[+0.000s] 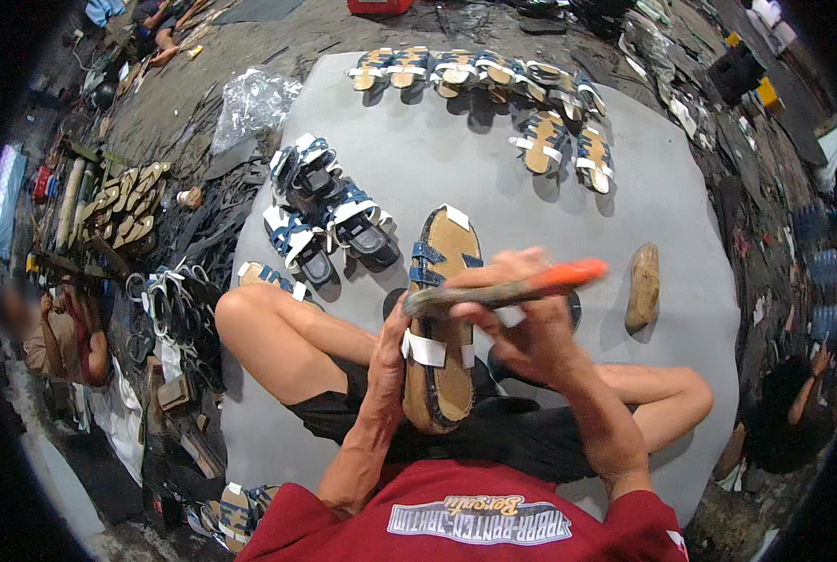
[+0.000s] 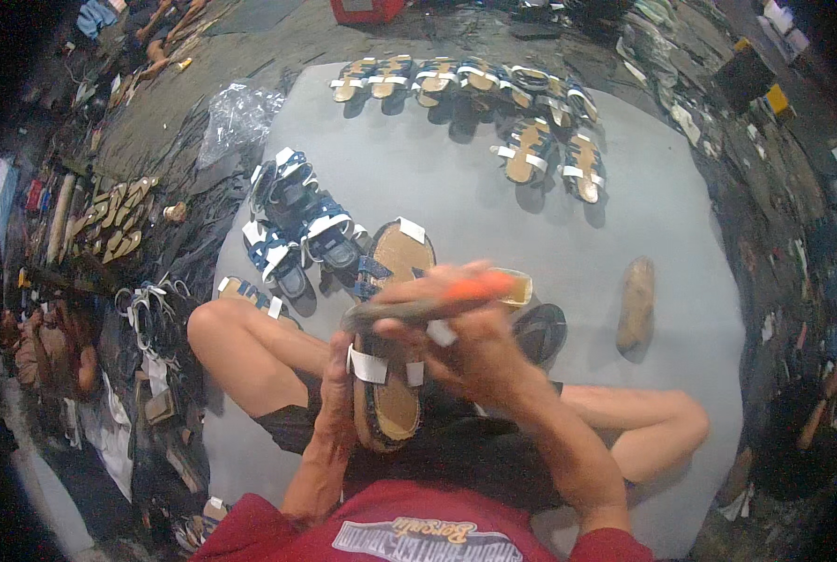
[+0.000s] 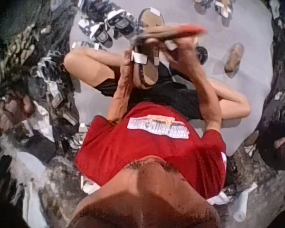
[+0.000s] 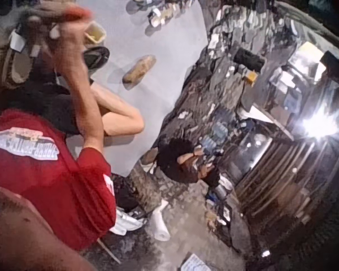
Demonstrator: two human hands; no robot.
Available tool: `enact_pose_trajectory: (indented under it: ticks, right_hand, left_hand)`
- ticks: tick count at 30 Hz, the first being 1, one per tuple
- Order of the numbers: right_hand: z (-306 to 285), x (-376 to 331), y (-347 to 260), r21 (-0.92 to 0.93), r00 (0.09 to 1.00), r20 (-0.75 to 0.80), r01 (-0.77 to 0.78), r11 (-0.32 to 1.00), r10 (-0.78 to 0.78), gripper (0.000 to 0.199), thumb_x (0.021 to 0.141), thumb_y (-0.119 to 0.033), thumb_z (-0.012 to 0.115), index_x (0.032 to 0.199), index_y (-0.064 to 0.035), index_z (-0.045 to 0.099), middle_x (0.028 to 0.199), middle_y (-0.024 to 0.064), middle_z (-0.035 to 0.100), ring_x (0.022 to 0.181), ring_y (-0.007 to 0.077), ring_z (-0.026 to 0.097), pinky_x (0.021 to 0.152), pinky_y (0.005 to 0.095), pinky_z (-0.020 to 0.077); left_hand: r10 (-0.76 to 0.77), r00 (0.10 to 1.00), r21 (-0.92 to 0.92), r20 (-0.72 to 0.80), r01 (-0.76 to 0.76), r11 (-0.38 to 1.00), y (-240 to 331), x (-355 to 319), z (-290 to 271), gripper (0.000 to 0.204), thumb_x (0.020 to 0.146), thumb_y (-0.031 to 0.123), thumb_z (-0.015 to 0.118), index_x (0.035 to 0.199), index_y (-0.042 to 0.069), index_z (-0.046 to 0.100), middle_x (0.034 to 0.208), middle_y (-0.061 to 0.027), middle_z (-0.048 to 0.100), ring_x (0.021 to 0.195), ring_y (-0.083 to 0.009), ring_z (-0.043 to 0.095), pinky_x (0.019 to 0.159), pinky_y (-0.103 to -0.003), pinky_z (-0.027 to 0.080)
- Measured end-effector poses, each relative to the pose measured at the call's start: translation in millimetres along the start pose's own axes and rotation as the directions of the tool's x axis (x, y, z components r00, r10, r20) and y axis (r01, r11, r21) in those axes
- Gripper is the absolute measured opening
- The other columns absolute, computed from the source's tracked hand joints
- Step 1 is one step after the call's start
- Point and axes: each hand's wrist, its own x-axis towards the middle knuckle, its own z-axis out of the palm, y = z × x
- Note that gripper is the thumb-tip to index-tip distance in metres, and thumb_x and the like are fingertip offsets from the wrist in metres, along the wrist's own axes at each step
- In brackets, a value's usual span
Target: The person sits on the floor and applies glue to the soles of sandals using a brush. They handle each sandal one at a time, dip the brush into a container of glue, and spread it across the sole before placing the sandal down.
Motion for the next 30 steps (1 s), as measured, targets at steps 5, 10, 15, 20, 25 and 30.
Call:
enact_pose_trajectory:
  ticks: [5,10,15,20,25,30]
  right_hand:
    - [-4,-1,-6,0.493,0.937,0.126,-0.345,0.799,0.327,0.021,0.096,-0.018,0.077,0.115,-0.0072,0.075,0.102,0.0062,0.073,0.092,0.0221,0.063,0.088,0.0415,0.0459]
    - [14,9,-7,0.204,0.995,0.099,-0.051,0.978,0.031,0.019,0.096,-0.015,0.075,0.114,-0.0084,0.074,0.107,0.0038,0.076,0.088,0.0209,0.061,0.087,0.04,0.0408]
    - [12,14,-1,0.157,0.997,0.071,-0.016,0.987,0.005,0.021,0.093,-0.018,0.08,0.111,-0.0107,0.073,0.1,0.0012,0.074,0.082,0.0208,0.058,0.084,0.0388,0.0367]
    - [-16,-17,26,-0.071,0.979,0.125,-0.155,0.985,0.163,0.017,0.095,-0.018,0.078,0.11,-0.0096,0.075,0.1,0.0078,0.074,0.084,0.0252,0.068,0.083,0.0427,0.0464]
    - [-9,15,-5,0.063,0.999,-0.034,0.015,0.998,-0.013,0.02,0.096,-0.018,0.077,0.111,-0.0059,0.072,0.102,0.0094,0.071,0.085,0.027,0.062,0.088,0.0424,0.0431]
    - [-11,-13,24,-0.053,0.987,0.149,-0.053,0.997,0.061,0.019,0.094,-0.018,0.079,0.107,-0.0053,0.073,0.095,0.0089,0.07,0.082,0.0265,0.059,0.084,0.041,0.0439]
  left_hand:
    - [-0.006,1.0,-0.125,0.031,0.01,0.992,20,-1,7,0.063,0.107,0.058,0.051,0.144,0.007,0.055,0.127,-0.0106,0.069,0.109,-0.0226,0.071,0.093,-0.038,0.06]
    - [-0.021,1.0,0.0,-0.02,0.021,1.0,15,8,-3,0.063,0.106,0.061,0.052,0.142,0.009,0.056,0.128,-0.0102,0.066,0.11,-0.0223,0.07,0.094,-0.038,0.061]
    - [-0.09,0.994,-0.104,0.057,0.096,0.99,18,9,-3,0.062,0.107,0.057,0.052,0.143,0.007,0.055,0.124,-0.0079,0.068,0.107,-0.0189,0.069,0.095,-0.035,0.057]
    - [0.12,0.925,-0.496,0.361,0.082,0.864,33,19,-39,0.089,0.101,0.063,0.057,0.157,-0.002,0.032,0.145,-0.0255,0.055,0.116,-0.0423,0.068,0.091,-0.045,0.065]
    - [0.03,0.991,-0.206,0.133,-0.002,0.979,25,8,-8,0.062,0.107,0.057,0.049,0.141,0.007,0.056,0.13,-0.0163,0.068,0.115,-0.0267,0.069,0.094,-0.045,0.064]
    - [0.146,0.986,-0.276,0.08,-0.119,0.954,13,-1,-32,0.068,0.104,0.057,0.056,0.148,0.006,0.05,0.132,-0.0162,0.067,0.112,-0.0293,0.071,0.095,-0.044,0.063]
